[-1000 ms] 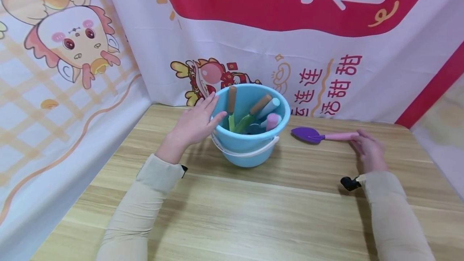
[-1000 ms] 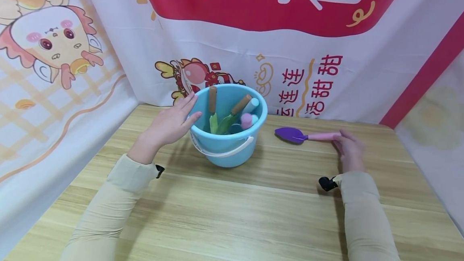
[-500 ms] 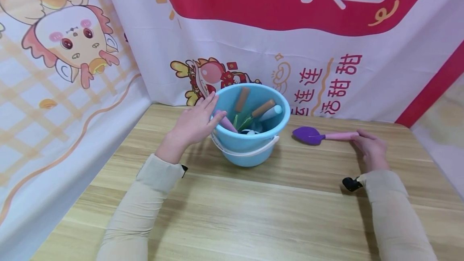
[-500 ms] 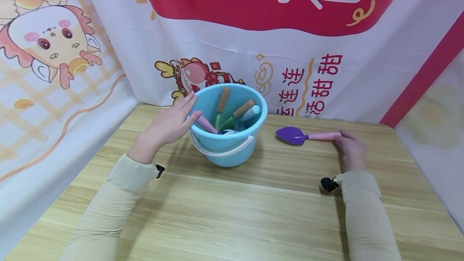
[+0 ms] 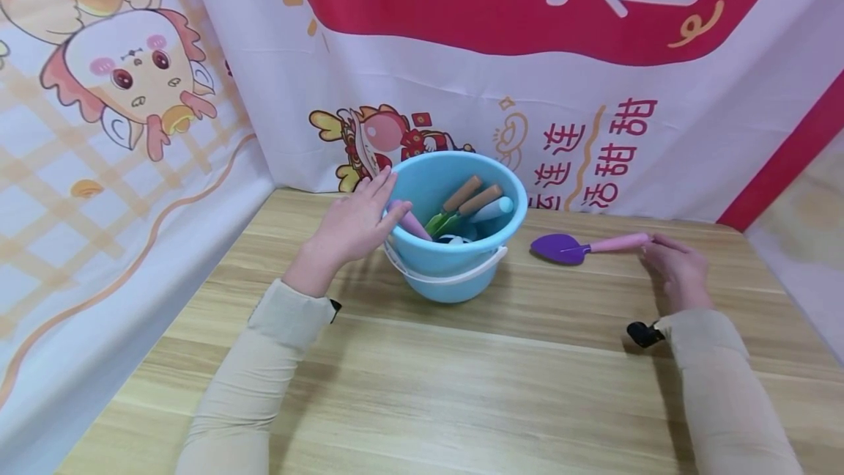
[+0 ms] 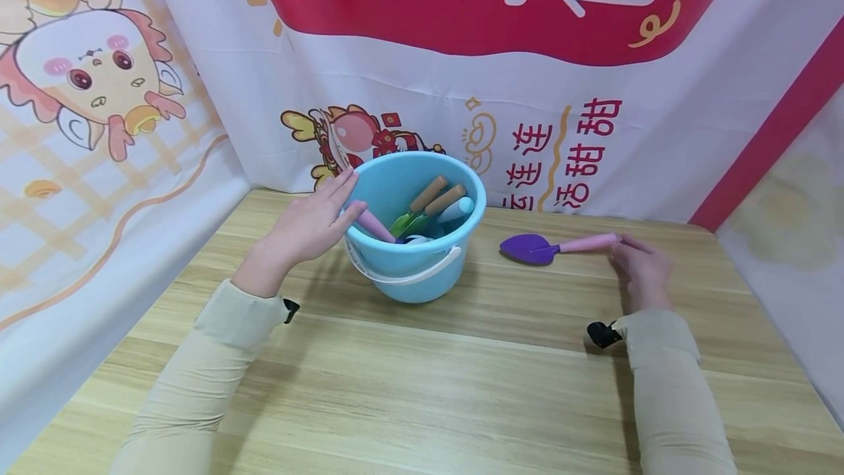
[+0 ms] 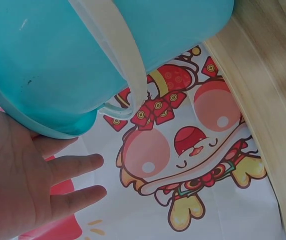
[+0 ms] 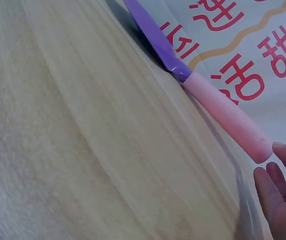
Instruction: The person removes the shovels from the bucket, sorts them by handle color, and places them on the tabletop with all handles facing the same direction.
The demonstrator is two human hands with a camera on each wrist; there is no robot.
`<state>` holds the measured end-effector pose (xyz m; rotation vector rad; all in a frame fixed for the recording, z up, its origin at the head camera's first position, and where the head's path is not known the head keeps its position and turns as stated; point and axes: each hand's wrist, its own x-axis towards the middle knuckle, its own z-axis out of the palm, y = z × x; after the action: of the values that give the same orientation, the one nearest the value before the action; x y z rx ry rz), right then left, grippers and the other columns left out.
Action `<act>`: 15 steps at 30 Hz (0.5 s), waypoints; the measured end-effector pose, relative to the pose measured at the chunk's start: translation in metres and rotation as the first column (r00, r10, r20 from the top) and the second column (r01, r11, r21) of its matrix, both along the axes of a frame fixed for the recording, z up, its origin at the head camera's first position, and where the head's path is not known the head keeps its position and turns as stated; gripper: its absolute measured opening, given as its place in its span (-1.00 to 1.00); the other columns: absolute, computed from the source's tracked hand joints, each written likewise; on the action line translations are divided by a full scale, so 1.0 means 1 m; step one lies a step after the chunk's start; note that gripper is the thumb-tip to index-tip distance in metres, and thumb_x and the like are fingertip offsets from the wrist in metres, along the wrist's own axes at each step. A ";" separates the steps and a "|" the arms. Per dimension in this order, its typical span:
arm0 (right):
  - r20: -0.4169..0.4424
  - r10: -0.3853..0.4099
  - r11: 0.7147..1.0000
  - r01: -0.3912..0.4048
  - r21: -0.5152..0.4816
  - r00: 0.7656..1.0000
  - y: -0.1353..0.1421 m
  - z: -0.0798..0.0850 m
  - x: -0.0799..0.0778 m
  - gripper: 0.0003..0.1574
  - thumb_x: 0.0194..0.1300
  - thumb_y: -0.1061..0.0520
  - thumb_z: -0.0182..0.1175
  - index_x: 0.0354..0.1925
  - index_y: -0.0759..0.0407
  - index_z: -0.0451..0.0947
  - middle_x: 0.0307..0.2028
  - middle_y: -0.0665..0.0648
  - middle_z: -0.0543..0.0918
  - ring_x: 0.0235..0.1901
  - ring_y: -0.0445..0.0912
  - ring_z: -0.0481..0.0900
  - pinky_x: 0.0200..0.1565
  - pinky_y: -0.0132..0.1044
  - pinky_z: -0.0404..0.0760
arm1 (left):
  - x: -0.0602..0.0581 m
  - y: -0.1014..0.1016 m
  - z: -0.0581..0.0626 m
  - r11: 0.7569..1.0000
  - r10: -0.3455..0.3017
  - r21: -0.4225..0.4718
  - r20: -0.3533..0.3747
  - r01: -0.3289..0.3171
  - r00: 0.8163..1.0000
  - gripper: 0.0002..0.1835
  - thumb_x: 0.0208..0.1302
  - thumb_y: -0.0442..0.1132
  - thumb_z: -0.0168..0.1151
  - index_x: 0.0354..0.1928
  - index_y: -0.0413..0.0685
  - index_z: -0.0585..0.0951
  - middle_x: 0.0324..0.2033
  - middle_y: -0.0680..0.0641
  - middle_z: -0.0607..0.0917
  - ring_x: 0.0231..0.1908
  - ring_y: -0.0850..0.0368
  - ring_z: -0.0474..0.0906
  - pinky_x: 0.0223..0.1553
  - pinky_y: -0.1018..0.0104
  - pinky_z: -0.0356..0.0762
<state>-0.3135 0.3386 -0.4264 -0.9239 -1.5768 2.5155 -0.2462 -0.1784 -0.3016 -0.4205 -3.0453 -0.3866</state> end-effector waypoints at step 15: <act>-0.201 0.067 0.992 -0.086 -0.088 0.977 0.007 0.033 0.011 -0.66 0.38 0.45 0.22 -0.39 0.11 0.76 -0.40 0.01 0.72 -0.35 -0.20 0.73 -0.11 -0.44 0.68 | 0.002 0.001 0.001 1.000 0.009 0.002 0.007 -0.009 1.000 -0.16 0.56 0.32 -0.25 0.66 0.02 -0.06 0.63 -0.04 -0.09 0.58 -0.20 -0.16 0.42 -0.36 0.07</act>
<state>-0.3025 0.3453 -0.3933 -0.6082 -1.4716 2.6595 -0.2444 -0.1773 -0.3006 -0.4060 -3.0520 -0.3916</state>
